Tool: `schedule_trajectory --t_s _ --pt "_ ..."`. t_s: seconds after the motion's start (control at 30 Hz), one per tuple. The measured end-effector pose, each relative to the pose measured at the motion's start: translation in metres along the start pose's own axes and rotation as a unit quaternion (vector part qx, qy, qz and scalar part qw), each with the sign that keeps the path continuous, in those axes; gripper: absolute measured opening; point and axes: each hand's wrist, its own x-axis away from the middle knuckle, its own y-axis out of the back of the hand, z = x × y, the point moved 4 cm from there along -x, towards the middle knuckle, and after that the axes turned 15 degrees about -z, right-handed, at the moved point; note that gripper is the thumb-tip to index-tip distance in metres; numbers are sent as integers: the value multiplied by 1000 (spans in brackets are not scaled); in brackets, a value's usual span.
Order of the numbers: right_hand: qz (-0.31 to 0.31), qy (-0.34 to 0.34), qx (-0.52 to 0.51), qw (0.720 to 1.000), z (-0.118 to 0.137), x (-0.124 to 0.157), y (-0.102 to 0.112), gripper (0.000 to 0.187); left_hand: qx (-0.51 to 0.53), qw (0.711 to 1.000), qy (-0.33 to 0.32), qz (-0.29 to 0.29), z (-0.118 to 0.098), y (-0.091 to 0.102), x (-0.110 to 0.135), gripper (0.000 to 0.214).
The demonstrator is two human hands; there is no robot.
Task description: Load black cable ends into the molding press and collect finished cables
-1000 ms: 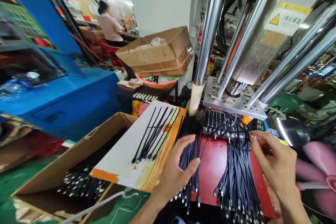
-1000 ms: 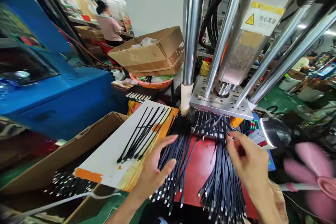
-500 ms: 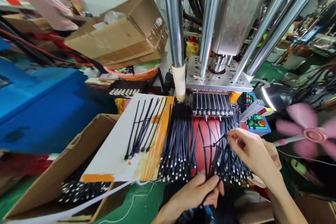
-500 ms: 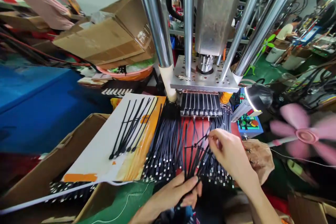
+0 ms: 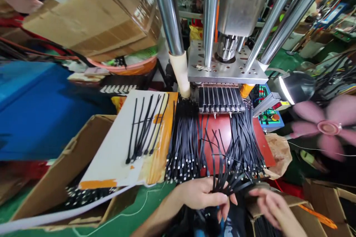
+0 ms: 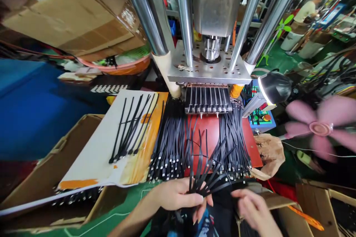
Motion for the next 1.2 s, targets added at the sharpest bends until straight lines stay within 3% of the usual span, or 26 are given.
schedule_trajectory --t_s 0.07,0.13,0.2,0.33,0.43,0.5,0.6,0.67,0.73,0.77,0.83,0.93,0.97,1.03,1.1,1.2 --pt "117 -11 -85 989 15 26 -58 60 -38 997 -22 70 -9 3 10 62" --pt "142 -3 -161 977 42 31 -102 69 -83 990 -31 111 -14 11 22 64" --pt "175 5 -186 967 70 25 -134 66 -124 987 -14 98 -14 23 36 63" --pt "282 15 -136 950 118 4 -182 48 -161 986 12 -36 -13 50 80 56" --pt "326 55 -105 938 166 -9 -225 49 -156 962 -32 -221 -14 67 122 46" --pt "353 116 -81 925 206 -12 -265 53 -88 912 -74 -394 -12 81 149 43" --pt "386 201 -48 899 265 -14 -332 55 -7 764 -145 -628 -1 107 178 60" --pt "393 229 -28 890 293 -17 -368 55 -2 672 -171 -721 5 123 186 70" --pt "376 256 -2 891 308 -22 -384 55 -3 620 -180 -764 10 136 187 75" --pt "360 267 12 894 307 -24 -381 53 -8 617 -177 -767 12 140 186 77" --pt "331 282 41 900 290 -30 -353 48 -16 620 -168 -766 15 139 184 80" --pt "298 316 114 894 224 -30 -274 37 -81 618 -165 -764 15 119 186 77" --pt "275 365 171 873 197 -26 -246 34 -117 615 -169 -761 11 109 186 71" --pt "179 433 237 851 149 -17 -196 34 -177 634 -171 -734 1 87 183 53" --pt "106 466 279 833 115 -3 -169 31 -188 704 -158 -666 -10 66 173 35" --pt "49 458 315 830 97 11 -160 27 -156 846 -110 -498 -14 37 146 28"
